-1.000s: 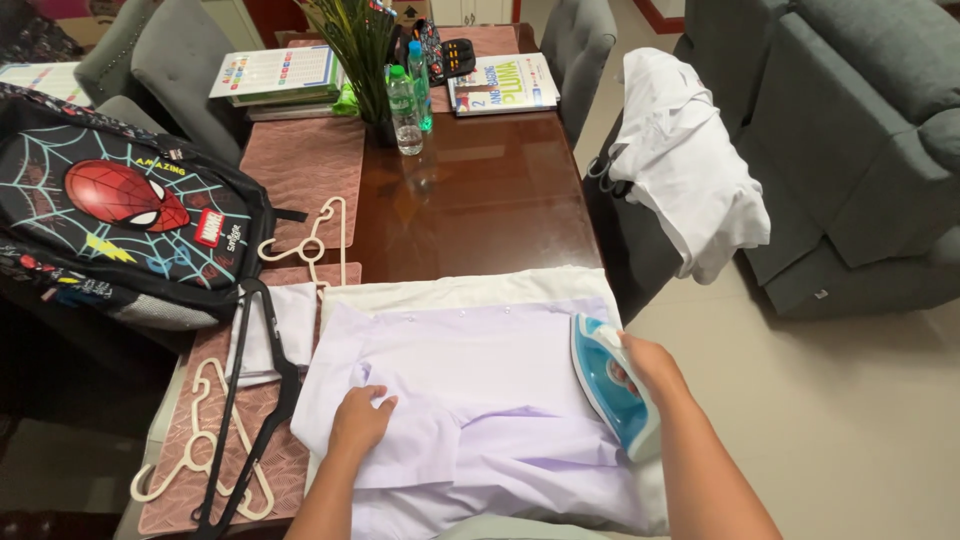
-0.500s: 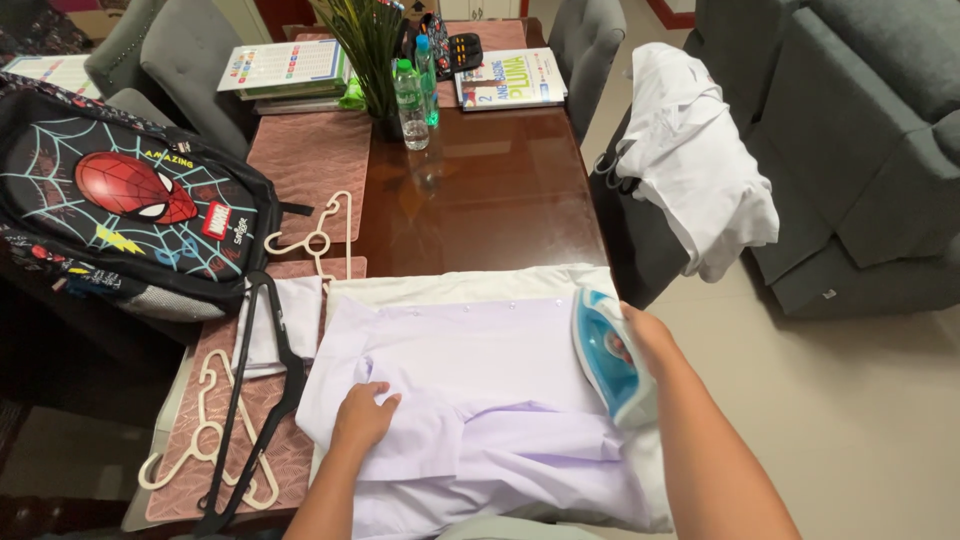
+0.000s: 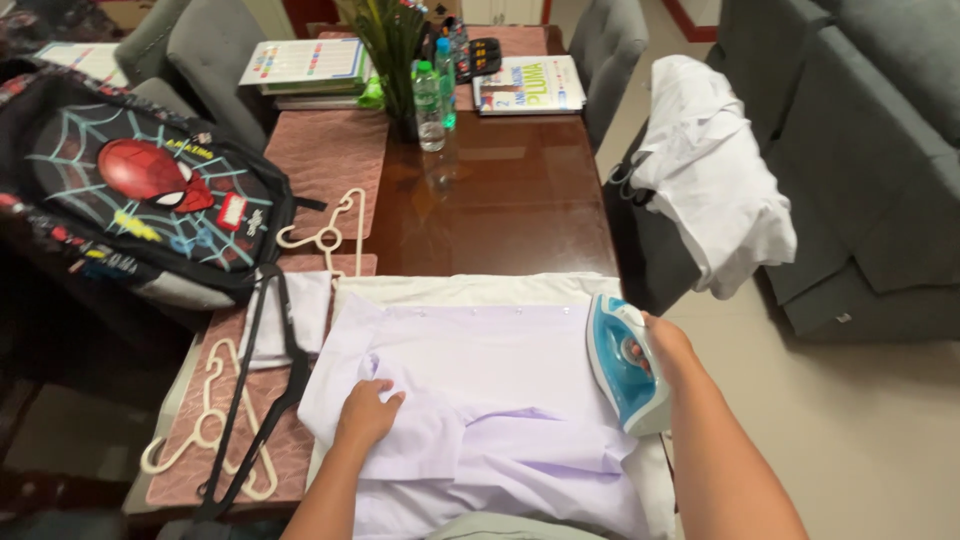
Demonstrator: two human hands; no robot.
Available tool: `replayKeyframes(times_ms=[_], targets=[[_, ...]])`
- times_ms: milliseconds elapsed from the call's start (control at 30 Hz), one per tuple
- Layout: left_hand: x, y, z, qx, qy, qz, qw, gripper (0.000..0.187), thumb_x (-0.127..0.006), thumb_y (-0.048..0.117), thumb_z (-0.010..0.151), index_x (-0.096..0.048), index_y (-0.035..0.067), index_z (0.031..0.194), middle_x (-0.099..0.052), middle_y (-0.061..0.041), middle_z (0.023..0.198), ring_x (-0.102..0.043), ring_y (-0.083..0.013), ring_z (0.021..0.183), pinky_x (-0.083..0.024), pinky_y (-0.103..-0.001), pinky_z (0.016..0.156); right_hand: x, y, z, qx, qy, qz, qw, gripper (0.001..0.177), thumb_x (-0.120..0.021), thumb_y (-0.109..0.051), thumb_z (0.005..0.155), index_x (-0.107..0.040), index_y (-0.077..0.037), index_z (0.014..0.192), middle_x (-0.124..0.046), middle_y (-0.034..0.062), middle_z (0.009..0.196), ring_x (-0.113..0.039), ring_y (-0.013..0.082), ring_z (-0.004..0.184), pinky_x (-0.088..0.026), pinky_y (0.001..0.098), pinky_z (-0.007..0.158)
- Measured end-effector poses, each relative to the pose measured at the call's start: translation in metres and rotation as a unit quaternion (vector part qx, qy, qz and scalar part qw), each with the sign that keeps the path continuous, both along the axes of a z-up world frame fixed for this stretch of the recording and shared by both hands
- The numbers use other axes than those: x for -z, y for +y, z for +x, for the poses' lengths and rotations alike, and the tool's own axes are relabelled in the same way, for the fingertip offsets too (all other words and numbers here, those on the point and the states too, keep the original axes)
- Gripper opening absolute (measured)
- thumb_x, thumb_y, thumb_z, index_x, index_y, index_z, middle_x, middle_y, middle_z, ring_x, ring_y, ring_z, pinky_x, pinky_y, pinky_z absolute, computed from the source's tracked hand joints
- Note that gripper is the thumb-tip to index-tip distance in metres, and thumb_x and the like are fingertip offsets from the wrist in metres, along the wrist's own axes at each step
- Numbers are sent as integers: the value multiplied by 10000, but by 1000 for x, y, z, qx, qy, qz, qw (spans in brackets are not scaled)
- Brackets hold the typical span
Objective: Ironing a white school shirt on a dining table.
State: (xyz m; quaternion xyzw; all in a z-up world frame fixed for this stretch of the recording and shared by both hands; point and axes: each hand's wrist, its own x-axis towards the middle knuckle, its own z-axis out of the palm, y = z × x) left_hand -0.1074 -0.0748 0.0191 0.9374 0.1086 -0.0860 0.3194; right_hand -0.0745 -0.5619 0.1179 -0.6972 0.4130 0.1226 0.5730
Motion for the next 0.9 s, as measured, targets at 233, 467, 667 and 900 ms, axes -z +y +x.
replayKeyframes(times_ms=[233, 467, 667, 900], targets=[[-34, -2, -1, -41, -18, -51, 998, 317, -720, 319, 878, -765, 142, 1138, -727, -129, 1167, -671, -309, 1122, -520, -387, 970, -14, -8, -26, -158, -6, -38, 987, 503, -519, -479, 977, -721, -21, 924, -601, 93, 632, -474, 208, 441, -376, 363, 441], [-40, 4, -7, -78, -20, -82, 993, 262, -715, 239, 879, -794, 162, 1116, -767, -135, 1116, -715, -293, 1062, -545, -368, 937, -3, 57, -1, -346, 18, -123, 930, 619, -574, -533, 938, -717, 16, 689, -652, 88, 596, -520, 197, 434, -453, 350, 468], [-27, 8, -12, -75, -38, -78, 993, 289, -736, 251, 858, -788, 139, 1120, -754, -151, 1141, -709, -304, 1090, -542, -364, 954, -8, 147, 37, -250, -44, -41, 966, 565, -527, -487, 966, -659, -6, 702, -597, 113, 590, -492, 216, 439, -408, 379, 470], [-44, 0, -15, -81, -3, -75, 994, 316, -728, 277, 869, -778, 153, 1155, -740, -142, 1177, -696, -305, 1110, -534, -369, 966, -18, 171, 40, -193, -23, -21, 981, 520, -517, -475, 980, -676, -25, 773, -611, 98, 617, -506, 209, 476, -418, 360, 483]])
